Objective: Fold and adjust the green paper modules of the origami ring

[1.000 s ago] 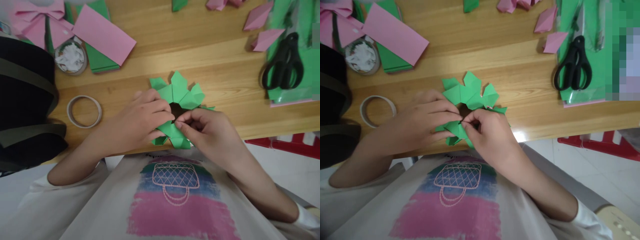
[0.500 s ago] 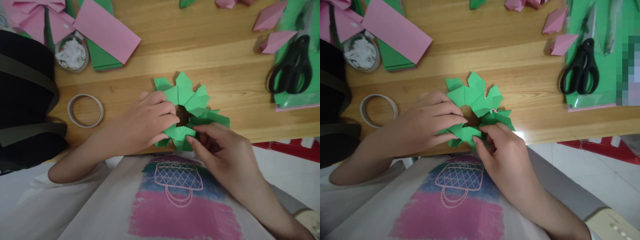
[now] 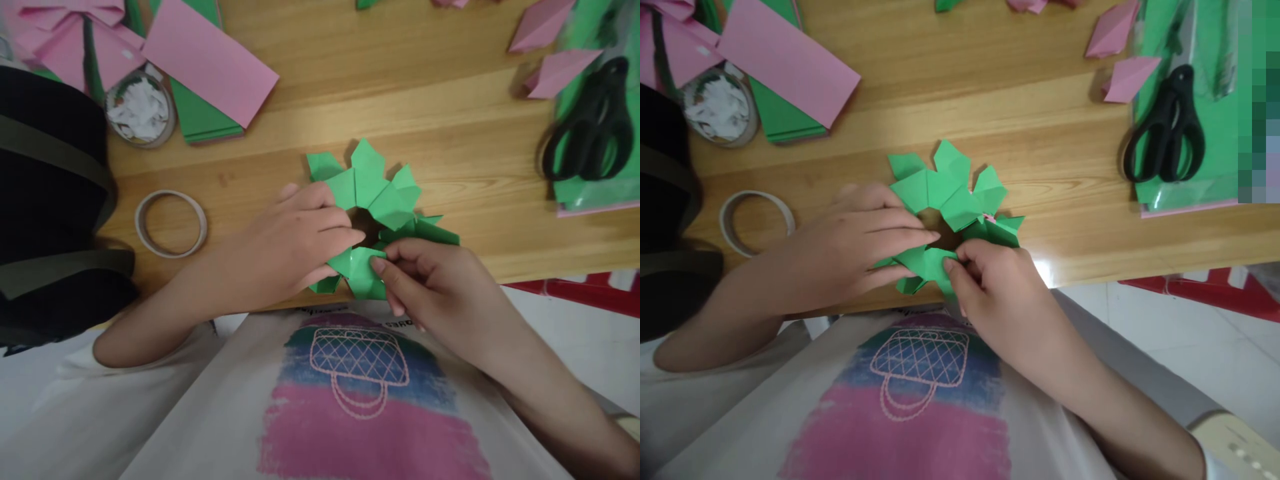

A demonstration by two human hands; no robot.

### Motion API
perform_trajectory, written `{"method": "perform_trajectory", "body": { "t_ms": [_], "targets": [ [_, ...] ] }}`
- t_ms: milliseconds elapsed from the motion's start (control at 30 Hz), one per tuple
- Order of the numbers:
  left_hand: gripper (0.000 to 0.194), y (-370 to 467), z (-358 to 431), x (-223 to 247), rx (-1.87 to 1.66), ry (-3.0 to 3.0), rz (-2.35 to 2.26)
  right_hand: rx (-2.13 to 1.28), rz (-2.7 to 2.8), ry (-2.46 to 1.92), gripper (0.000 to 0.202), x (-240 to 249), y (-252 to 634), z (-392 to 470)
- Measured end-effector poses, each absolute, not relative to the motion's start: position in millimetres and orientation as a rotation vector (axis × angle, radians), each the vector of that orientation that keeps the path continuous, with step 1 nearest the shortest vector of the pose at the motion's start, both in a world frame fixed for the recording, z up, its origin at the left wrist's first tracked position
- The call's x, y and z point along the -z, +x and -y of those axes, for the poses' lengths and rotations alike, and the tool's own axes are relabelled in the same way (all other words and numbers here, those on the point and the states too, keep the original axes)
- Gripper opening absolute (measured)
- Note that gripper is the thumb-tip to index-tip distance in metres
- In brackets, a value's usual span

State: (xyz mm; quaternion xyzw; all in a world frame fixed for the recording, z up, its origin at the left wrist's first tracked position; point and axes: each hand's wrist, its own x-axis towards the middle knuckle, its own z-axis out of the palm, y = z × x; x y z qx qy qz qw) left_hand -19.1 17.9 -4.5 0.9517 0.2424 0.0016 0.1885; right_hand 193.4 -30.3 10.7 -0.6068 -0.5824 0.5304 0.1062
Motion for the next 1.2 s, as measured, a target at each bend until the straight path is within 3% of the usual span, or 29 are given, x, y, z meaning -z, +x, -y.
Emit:
{"method": "perform_trajectory", "body": {
  "t_ms": [167,767,933,1200],
  "targets": [
    [0.040,-19.2,-19.3,7.9,-0.087,2.712,-0.613,-1.463,1.912,-1.797,0.042,-13.2,192.1,14.0],
    [0.017,-14.1,-23.5,10.4,-0.138,2.626,-0.619,-1.392,2.056,-1.784,0.028,-18.9,183.6,-1.2],
    [0.019,-13.7,-23.8,8.7,-0.132,2.653,-0.606,-1.414,2.008,-1.770,0.024,-16.7,184.8,1.2],
    [0.018,-15.0,-22.2,11.0,-0.179,2.649,-0.609,-1.558,1.851,-1.771,0.036,-10.0,188.7,2.5]
  ]
}}
